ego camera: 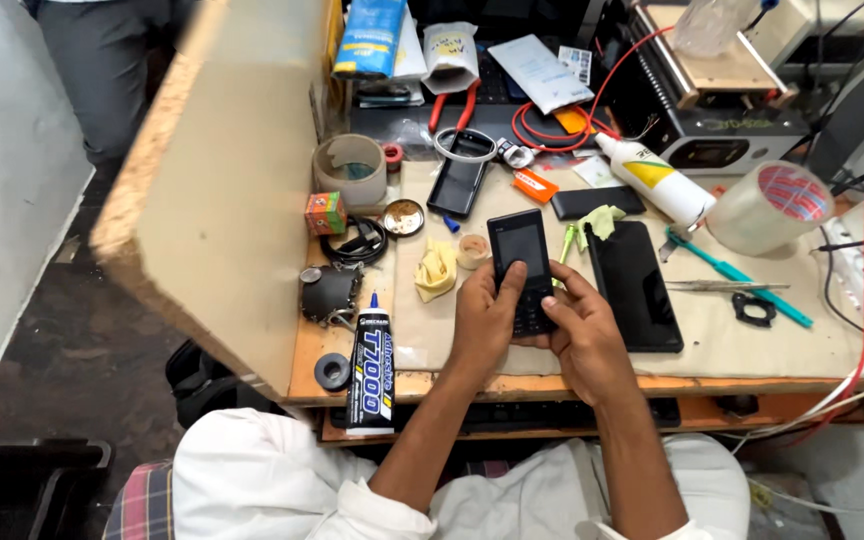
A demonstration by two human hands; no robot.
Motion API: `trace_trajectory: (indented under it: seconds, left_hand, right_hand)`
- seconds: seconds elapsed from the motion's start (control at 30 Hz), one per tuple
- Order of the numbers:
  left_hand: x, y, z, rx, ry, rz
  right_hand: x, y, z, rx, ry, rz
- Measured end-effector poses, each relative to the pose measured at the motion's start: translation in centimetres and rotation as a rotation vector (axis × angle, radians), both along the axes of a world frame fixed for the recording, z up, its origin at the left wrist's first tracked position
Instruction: The person repairs a keypad mobile phone at a workbench. They pry open the back cover, remove and reseat the battery, use a green screwdriver on the phone, press its buttons, power the phone on to test it, then press the cover closed and set the phone down.
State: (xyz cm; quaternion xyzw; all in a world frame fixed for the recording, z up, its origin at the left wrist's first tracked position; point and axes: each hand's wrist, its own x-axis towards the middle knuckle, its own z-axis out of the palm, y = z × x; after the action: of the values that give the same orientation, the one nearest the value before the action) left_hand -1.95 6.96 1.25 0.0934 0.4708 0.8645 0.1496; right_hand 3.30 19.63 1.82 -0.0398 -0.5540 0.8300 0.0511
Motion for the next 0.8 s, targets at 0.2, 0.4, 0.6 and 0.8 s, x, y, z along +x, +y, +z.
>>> trace_trajectory:
  seconds: [0.2,0.4,0.6,0.8]
  left_hand:
    - [-0.7,1.1,-1.6,0.039,0.065,0.0]
    - [-1.2,1.7,-2.2,-0.045,0.193,0.027]
    - [-0.4,1.9,-1.8,-0.15,0.242,0.033]
    - [6.8,-0.5,3.4,-0.327,0.615,0.569]
  right_hand:
    - [-0.4,0.8,-2.4,-0.02,0.033,-0.097]
    - [-0.9,1.6,-3.7,-0.051,0.064,-0.179]
    - [-0.4,1.5,-3.4,-0.151,0.128,-0.179]
    - [0.7,1.9,-3.9,-0.224,0.171,-0.229]
